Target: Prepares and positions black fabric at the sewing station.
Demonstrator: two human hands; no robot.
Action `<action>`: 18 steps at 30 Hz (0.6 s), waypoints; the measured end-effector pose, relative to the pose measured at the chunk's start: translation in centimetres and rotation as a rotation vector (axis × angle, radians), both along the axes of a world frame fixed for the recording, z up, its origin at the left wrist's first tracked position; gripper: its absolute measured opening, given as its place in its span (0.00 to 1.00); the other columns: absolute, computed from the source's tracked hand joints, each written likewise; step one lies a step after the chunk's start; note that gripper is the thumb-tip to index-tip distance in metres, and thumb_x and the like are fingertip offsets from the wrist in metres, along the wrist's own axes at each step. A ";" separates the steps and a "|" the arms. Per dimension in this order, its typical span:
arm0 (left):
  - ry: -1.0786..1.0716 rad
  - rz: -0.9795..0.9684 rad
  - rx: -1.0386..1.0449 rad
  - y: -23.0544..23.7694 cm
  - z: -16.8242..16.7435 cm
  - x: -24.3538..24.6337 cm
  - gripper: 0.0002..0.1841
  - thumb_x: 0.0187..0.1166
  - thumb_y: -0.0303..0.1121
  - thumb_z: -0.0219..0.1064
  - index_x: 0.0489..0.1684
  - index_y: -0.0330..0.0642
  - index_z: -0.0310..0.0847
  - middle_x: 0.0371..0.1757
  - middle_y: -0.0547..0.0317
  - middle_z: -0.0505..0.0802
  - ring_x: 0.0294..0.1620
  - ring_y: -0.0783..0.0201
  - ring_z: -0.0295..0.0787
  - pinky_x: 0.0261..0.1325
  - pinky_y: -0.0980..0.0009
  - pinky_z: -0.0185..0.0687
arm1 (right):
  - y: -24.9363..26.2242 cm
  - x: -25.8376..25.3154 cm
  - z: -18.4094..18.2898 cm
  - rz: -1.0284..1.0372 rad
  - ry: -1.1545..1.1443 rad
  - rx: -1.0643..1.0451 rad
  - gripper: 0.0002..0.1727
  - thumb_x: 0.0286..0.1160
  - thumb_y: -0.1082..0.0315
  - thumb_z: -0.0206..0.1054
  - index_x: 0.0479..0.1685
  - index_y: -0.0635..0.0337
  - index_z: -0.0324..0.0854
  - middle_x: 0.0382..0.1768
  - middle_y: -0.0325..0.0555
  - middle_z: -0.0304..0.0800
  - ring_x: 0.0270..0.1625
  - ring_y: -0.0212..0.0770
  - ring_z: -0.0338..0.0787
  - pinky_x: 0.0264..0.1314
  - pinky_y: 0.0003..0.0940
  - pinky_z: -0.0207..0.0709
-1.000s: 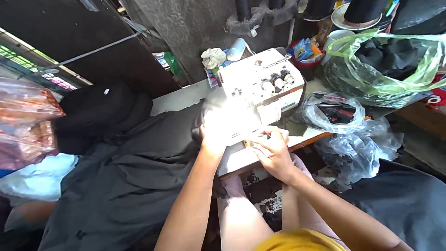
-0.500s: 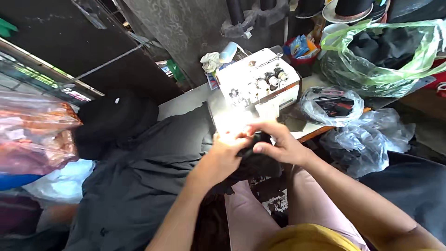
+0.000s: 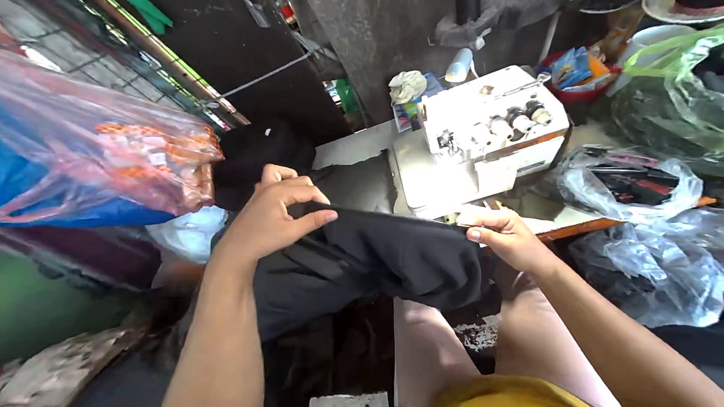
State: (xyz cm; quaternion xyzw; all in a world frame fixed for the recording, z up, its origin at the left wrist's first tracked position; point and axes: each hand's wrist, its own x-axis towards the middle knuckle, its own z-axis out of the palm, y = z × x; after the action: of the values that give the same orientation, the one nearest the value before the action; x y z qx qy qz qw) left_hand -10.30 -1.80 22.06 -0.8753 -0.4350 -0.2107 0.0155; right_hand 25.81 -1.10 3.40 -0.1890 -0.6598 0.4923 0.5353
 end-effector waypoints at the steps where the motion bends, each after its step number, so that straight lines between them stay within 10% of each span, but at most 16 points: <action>1: -0.168 -0.037 -0.105 0.9 -1.1 0.2 0.15 0.73 0.53 0.70 0.27 0.54 0.91 0.34 0.78 0.89 0.59 0.70 0.77 0.67 0.66 0.63 | -0.3 0.2 -0.5 -0.011 0.036 -0.051 0.08 0.80 0.65 0.66 0.40 0.49 0.93 0.43 0.21 0.93 0.48 0.16 0.87 0.55 0.20 0.82; 6: -0.725 0.026 -0.489 6.7 -7.0 6.0 0.07 0.84 0.32 0.61 0.36 0.52 0.84 0.36 0.75 0.89 0.35 0.81 0.85 0.40 0.79 0.84 | -2.8 0.1 -1.6 -0.200 -0.009 -0.254 0.06 0.78 0.72 0.65 0.42 0.58 0.89 0.42 0.28 0.91 0.46 0.18 0.87 0.54 0.19 0.83; 12: -0.133 0.454 -0.294 13.5 -9.9 15.5 0.12 0.83 0.31 0.65 0.47 0.30 0.89 0.52 0.35 0.91 0.60 0.39 0.89 0.64 0.38 0.79 | -3.1 -0.5 -2.5 -0.410 0.063 -0.510 0.09 0.81 0.72 0.61 0.47 0.63 0.87 0.38 0.36 0.92 0.41 0.24 0.88 0.49 0.22 0.83; 18: 0.017 0.556 -0.235 15.7 -10.7 19.2 0.15 0.80 0.30 0.65 0.59 0.29 0.84 0.61 0.30 0.87 0.63 0.34 0.86 0.61 0.36 0.80 | -1.7 -1.1 -2.7 -0.475 0.118 -0.516 0.07 0.82 0.71 0.62 0.46 0.61 0.86 0.31 0.34 0.87 0.34 0.24 0.85 0.40 0.20 0.80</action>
State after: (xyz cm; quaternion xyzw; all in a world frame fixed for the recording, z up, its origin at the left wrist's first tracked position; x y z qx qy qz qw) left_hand 8.92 13.90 11.36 -0.7204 -0.6790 -0.1391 -0.0250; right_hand 24.74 -2.81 0.67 -0.4375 -0.4193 0.5145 0.6067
